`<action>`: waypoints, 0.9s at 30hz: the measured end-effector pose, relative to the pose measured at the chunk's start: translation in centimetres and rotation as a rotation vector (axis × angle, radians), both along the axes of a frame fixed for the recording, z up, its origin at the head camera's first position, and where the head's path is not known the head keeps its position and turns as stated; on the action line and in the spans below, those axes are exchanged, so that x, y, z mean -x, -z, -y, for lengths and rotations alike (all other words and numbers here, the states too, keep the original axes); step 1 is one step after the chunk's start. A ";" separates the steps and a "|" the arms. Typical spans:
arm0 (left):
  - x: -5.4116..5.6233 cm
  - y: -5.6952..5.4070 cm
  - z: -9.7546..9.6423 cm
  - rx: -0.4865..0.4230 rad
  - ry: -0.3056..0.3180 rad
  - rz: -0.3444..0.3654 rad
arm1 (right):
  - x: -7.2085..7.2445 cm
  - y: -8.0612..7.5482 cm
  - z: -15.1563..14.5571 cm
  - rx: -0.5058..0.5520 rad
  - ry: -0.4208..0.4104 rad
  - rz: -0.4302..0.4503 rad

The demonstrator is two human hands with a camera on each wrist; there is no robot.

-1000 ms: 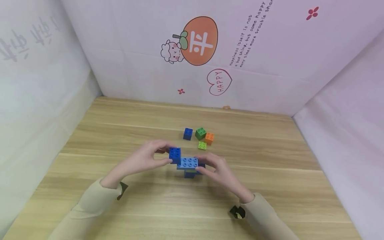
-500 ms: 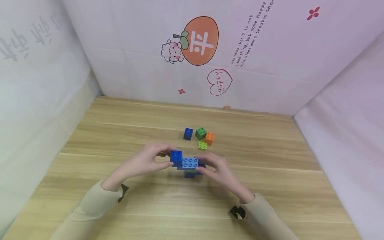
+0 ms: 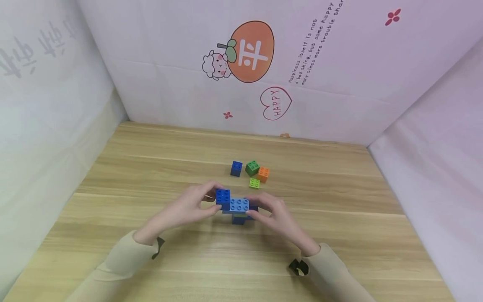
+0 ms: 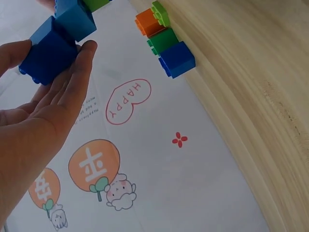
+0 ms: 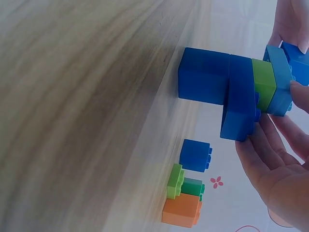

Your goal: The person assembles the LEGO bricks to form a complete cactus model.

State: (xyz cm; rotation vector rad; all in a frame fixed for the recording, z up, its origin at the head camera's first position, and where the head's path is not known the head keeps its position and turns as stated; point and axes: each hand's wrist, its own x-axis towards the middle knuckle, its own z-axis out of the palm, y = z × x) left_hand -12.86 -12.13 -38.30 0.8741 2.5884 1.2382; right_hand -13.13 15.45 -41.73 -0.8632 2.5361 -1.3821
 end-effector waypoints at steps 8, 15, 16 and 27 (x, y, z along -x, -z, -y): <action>-0.1 0.6 0.0 -0.068 -0.005 -0.006 | 0.1 0.1 0.0 -0.004 0.002 0.001; -0.1 0.6 0.0 -0.094 0.000 0.013 | 0.0 0.0 0.0 -0.008 0.015 0.003; -0.1 0.6 0.0 -0.093 0.004 0.007 | 0.0 0.0 0.0 -0.006 0.013 0.001; -0.2 0.5 -0.2 -0.054 0.012 -0.041 | -0.1 0.0 0.0 0.019 0.009 0.012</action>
